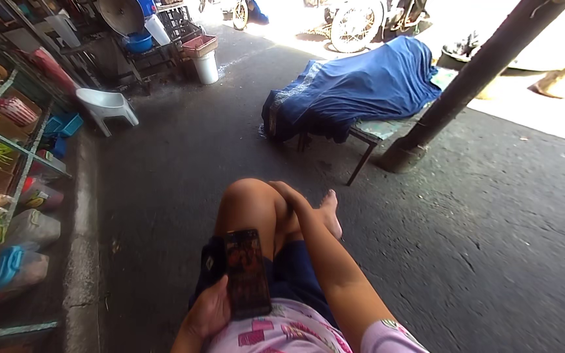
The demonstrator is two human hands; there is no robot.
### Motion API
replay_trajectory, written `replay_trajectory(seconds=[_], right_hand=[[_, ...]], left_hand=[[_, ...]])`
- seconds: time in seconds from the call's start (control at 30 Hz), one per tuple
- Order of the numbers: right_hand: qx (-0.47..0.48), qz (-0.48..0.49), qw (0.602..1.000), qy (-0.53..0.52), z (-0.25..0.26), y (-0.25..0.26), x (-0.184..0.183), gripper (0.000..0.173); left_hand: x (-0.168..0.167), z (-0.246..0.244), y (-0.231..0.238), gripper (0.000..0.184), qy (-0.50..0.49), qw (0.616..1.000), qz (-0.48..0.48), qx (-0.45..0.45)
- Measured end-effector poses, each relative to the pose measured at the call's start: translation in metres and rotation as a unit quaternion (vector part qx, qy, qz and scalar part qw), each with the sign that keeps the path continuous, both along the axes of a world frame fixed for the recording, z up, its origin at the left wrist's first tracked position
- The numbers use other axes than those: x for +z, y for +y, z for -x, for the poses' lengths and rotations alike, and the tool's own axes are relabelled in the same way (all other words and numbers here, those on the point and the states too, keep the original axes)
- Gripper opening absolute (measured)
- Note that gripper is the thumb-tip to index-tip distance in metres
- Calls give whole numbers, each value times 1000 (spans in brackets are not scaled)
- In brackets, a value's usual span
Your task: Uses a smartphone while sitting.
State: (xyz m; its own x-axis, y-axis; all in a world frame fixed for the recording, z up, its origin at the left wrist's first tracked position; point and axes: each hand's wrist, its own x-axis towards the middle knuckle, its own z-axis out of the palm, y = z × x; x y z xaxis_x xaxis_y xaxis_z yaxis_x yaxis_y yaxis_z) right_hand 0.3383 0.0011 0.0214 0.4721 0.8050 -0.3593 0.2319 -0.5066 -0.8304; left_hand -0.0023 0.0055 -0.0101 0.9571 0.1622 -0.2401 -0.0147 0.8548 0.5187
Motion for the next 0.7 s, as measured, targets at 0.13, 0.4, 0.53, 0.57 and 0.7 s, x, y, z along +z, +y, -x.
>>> replay_trajectory(seconds=[0.13,0.4,0.53,0.57,0.7], right_hand=[[6,-1,1000,-4,-2,2,-3,39],[-13,5,1000,9,0,1,-1,39],[50,-8,999,-12,-19,10,-25,44],[53,-11,998,-15,-20,11,-26,43],[52,-14,998,-17,-19,11,-26,42]], left_hand=[[1,0,0,47,2,1000,2,2],[-1,0,1,47,-11,1000,-4,-3],[0,-1,0,46,-12,1000,-1,-4],[1,-1,0,46,-10,1000,-2,-2],[0,-1,1,45,-16,1000,2,-4]])
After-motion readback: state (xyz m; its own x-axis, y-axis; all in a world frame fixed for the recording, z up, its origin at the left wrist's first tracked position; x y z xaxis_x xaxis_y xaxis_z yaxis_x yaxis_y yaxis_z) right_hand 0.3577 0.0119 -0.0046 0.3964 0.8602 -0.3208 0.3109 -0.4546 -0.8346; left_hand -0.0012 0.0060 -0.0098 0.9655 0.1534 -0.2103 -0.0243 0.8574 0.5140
